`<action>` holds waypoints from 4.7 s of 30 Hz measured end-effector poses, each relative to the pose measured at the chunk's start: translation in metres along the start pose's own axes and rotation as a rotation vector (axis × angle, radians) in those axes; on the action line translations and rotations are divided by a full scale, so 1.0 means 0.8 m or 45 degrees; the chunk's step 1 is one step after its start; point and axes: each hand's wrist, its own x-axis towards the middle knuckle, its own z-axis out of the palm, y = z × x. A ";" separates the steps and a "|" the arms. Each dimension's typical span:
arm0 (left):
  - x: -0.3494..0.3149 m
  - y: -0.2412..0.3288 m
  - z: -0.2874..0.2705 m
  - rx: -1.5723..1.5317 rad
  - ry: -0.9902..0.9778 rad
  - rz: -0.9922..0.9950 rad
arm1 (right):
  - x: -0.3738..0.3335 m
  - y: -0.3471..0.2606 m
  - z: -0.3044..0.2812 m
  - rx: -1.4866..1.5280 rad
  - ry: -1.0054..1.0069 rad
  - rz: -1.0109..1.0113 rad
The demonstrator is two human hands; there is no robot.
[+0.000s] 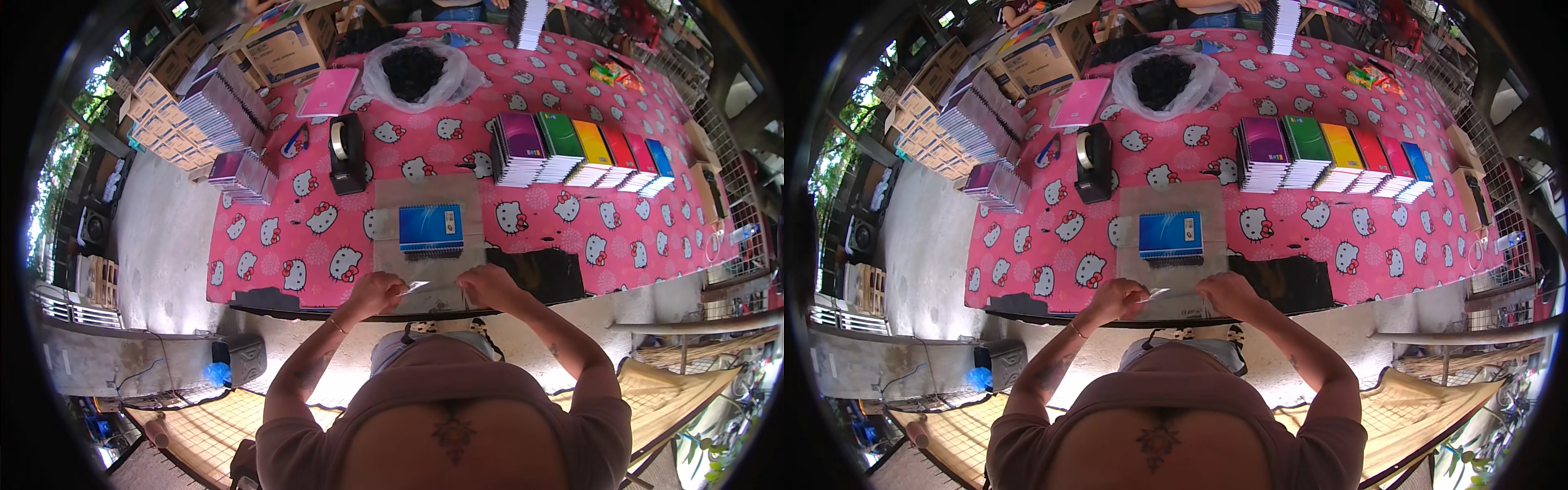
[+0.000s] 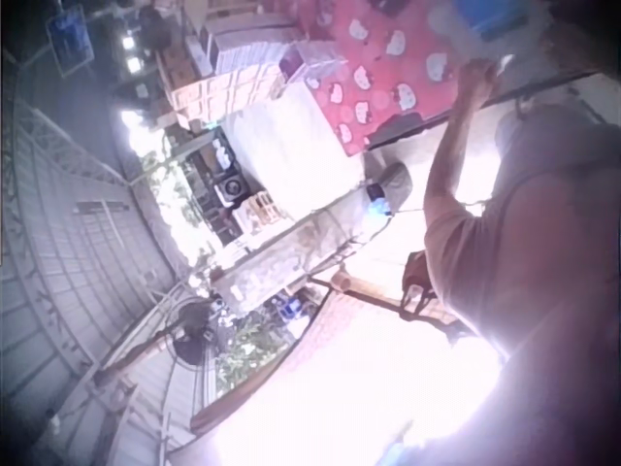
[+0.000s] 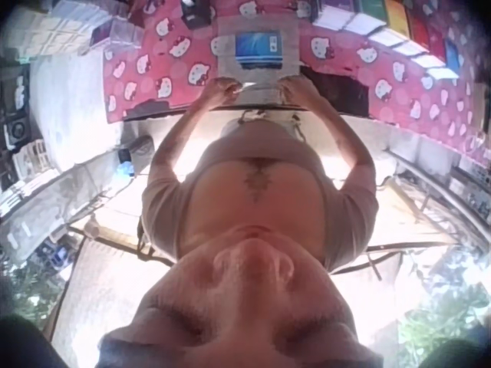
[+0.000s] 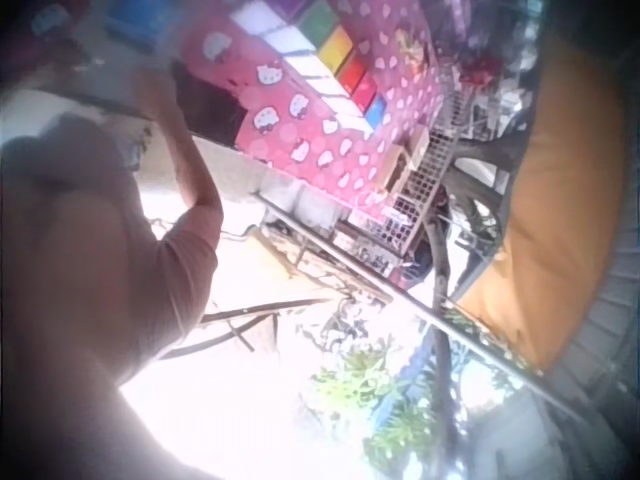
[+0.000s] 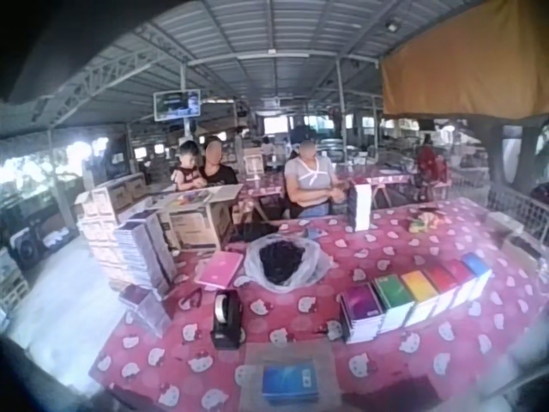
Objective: The person places small colored books into clear plastic sleeves, seals them, and stacks the completed packages on the table.
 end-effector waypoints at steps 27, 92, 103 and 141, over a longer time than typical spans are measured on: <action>-0.016 0.013 -0.032 -0.112 -0.034 -0.170 | 0.000 0.003 0.029 0.170 0.358 -0.060; 0.273 -0.032 -0.068 0.444 0.321 0.281 | 0.079 -0.083 0.034 -0.533 0.534 -0.015; 0.280 -0.031 -0.063 0.426 0.210 0.134 | 0.078 -0.078 0.028 -0.561 0.545 -0.107; 0.113 0.073 0.017 0.444 0.628 0.281 | 0.091 -0.008 -0.018 -0.730 0.339 -0.313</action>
